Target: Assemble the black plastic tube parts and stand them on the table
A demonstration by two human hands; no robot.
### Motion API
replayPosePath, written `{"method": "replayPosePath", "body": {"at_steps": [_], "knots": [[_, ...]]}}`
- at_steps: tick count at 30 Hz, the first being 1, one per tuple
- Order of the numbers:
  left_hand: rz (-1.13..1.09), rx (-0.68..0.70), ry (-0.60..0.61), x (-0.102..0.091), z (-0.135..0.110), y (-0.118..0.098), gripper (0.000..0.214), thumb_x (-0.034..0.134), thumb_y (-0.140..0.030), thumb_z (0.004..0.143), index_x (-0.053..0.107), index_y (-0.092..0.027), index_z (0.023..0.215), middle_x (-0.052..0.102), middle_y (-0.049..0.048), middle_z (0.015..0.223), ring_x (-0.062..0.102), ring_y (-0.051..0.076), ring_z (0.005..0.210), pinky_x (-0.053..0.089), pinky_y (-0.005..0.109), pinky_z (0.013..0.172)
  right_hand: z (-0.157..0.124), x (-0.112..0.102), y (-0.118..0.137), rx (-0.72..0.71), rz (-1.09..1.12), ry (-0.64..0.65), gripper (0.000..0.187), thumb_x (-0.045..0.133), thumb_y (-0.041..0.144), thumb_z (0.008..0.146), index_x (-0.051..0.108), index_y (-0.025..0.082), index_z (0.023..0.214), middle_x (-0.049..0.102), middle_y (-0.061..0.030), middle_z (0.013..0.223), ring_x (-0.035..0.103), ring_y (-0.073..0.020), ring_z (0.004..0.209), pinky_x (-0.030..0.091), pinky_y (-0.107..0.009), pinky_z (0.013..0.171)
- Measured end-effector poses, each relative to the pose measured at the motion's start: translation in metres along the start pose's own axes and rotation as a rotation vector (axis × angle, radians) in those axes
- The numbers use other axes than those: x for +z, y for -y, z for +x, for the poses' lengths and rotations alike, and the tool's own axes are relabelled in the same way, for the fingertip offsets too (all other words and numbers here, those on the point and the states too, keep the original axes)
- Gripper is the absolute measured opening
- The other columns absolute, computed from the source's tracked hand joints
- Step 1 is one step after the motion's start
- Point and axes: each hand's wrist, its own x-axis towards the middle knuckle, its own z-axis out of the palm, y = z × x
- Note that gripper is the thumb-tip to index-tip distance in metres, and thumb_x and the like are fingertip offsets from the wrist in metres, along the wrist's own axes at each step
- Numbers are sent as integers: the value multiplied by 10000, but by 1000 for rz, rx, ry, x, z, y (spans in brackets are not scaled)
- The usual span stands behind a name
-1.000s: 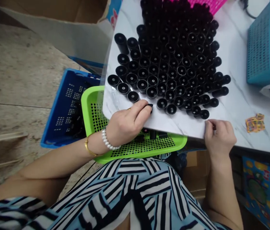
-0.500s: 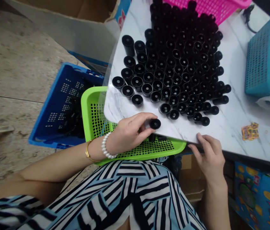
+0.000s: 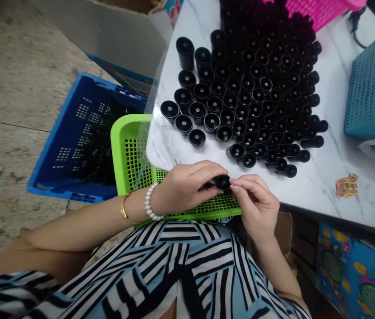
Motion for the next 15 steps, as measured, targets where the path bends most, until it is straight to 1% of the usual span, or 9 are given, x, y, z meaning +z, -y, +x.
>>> {"method": "replayPosePath", "body": {"at_steps": [3, 7, 9, 10, 12, 15], "knots": [[2, -17, -4, 1, -1, 0, 231, 601, -267, 974, 632, -164, 1178, 730, 45, 1081, 709, 147, 970, 591, 229, 792, 5, 4, 1, -58, -82, -15, 154, 764, 199, 869, 814, 286, 986, 629, -17, 919, 605, -145, 848, 470, -289, 701], [-10, -26, -9, 3, -3, 3, 250, 592, -300, 984, 622, -170, 1196, 724, 47, 1110, 707, 145, 972, 585, 223, 781, 5, 6, -1, 30, -8, -20, 74, 766, 210, 863, 792, 250, 920, 609, -14, 915, 605, -148, 837, 481, -302, 716], [-15, -14, -9, 3, -4, 4, 265, 593, -303, 985, 613, -170, 1213, 717, 44, 1124, 704, 147, 972, 587, 228, 776, 5, 8, -1, 26, -9, -61, 48, 763, 213, 865, 773, 233, 907, 607, -17, 924, 605, -152, 849, 483, -301, 717], [-14, -11, -9, 3, -4, 4, 268, 593, -306, 985, 610, -169, 1214, 713, 42, 1126, 704, 149, 966, 588, 231, 766, 5, 9, 0, -8, -40, -88, 53, 760, 206, 866, 768, 230, 912, 609, -18, 924, 604, -154, 859, 484, -301, 720], [-2, -9, -10, 3, -4, 4, 270, 591, -312, 986, 608, -163, 1210, 709, 44, 1121, 704, 153, 953, 589, 236, 748, 5, 11, 2, -129, -161, -133, 98, 759, 177, 859, 767, 233, 939, 617, -19, 921, 605, -156, 868, 490, -305, 733], [25, -9, -12, 3, -4, 4, 267, 579, -315, 991, 607, -152, 1201, 709, 53, 1108, 704, 157, 928, 591, 244, 733, 4, 12, 3, -331, -385, -135, 203, 773, 130, 830, 769, 255, 990, 639, -17, 916, 622, -163, 847, 513, -323, 735]]}}
